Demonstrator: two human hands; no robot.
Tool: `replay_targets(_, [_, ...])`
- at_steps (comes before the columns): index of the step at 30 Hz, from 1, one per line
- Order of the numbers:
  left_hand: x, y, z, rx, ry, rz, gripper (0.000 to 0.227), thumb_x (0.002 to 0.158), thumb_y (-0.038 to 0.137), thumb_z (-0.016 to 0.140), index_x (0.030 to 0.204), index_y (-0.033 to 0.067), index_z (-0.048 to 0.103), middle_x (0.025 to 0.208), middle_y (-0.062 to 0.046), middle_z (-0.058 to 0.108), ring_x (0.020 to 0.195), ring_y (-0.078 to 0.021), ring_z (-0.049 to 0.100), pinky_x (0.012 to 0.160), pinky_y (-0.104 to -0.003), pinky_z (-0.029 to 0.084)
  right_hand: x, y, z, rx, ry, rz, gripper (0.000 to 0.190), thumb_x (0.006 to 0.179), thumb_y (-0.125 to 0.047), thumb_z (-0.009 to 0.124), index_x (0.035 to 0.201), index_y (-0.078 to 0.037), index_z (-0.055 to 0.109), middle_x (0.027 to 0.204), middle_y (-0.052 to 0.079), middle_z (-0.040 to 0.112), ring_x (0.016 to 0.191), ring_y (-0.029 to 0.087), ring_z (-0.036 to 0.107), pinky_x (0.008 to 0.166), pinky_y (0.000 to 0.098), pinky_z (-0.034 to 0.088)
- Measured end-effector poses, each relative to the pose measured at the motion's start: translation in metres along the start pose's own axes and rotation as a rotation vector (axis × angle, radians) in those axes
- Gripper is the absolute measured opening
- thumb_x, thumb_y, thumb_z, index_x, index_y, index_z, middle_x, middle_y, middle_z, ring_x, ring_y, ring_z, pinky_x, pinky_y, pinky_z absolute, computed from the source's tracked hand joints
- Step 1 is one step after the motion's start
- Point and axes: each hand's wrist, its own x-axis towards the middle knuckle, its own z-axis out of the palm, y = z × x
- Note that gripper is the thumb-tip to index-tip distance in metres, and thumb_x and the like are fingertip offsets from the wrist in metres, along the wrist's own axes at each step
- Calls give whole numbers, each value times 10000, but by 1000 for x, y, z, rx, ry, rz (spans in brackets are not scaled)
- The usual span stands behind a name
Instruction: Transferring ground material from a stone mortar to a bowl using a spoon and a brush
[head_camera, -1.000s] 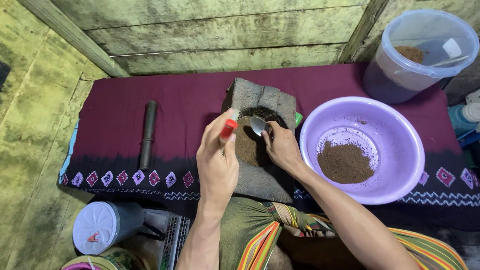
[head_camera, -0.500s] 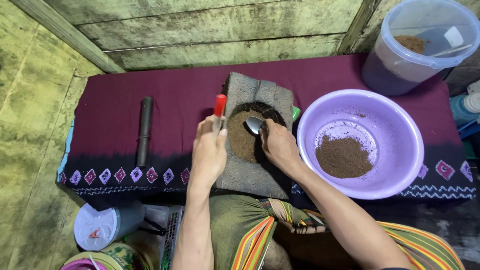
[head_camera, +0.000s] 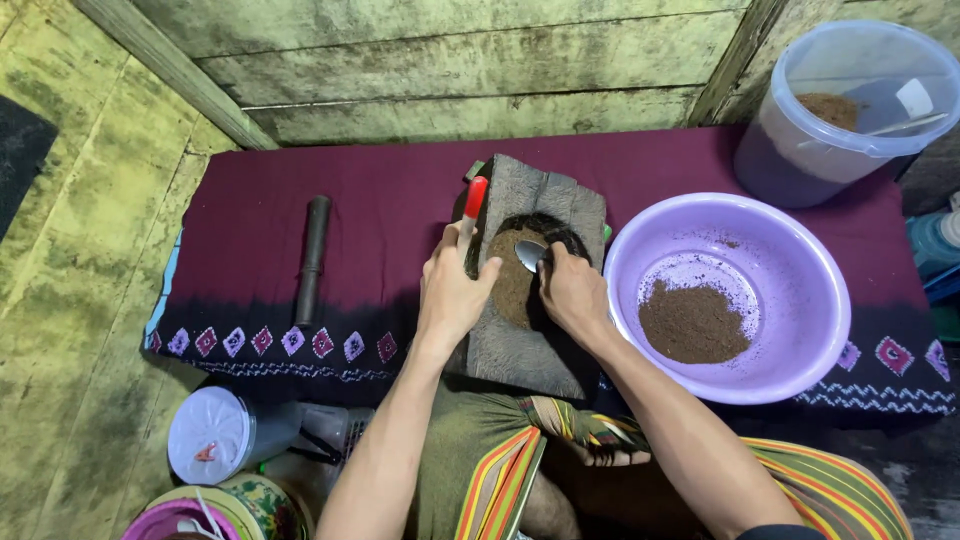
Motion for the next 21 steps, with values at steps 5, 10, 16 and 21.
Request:
replay_targets(5, [6, 6, -4, -21, -30, 91, 504, 870, 217, 651, 1335, 103, 492, 1384, -277, 523, 1336, -538, 479, 1111, -646, 392, 0, -3, -2, 0, 8, -1, 284, 1011, -304, 504, 1131, -63, 594, 981, 265, 732, 924, 526, 725, 830, 615, 570])
replay_targets(10, [25, -25, 18, 1, 8, 146, 431, 800, 216, 631, 1212, 136, 530, 1229, -254, 594, 1219, -529, 568, 1073, -614, 423, 1, -4, -5, 4, 0, 62, 298, 1021, -292, 481, 1147, -47, 593, 977, 292, 729, 939, 531, 721, 832, 612, 570])
replay_targets(16, [30, -34, 24, 63, 46, 275, 476, 737, 301, 687, 1164, 200, 504, 1081, -132, 605, 1126, -431, 612, 1024, -545, 431, 10, 9, 4, 26, 41, 91, 362, 1005, -327, 502, 1210, -46, 604, 973, 309, 724, 957, 534, 719, 825, 611, 571])
replay_targets(21, [35, -44, 20, 19, 5, 227, 520, 792, 219, 600, 1303, 177, 514, 1257, -243, 582, 1214, -563, 541, 1065, -648, 394, -7, -6, -4, 14, -17, 62, 344, 997, -345, 485, 1155, -64, 603, 974, 308, 729, 961, 530, 719, 845, 610, 565])
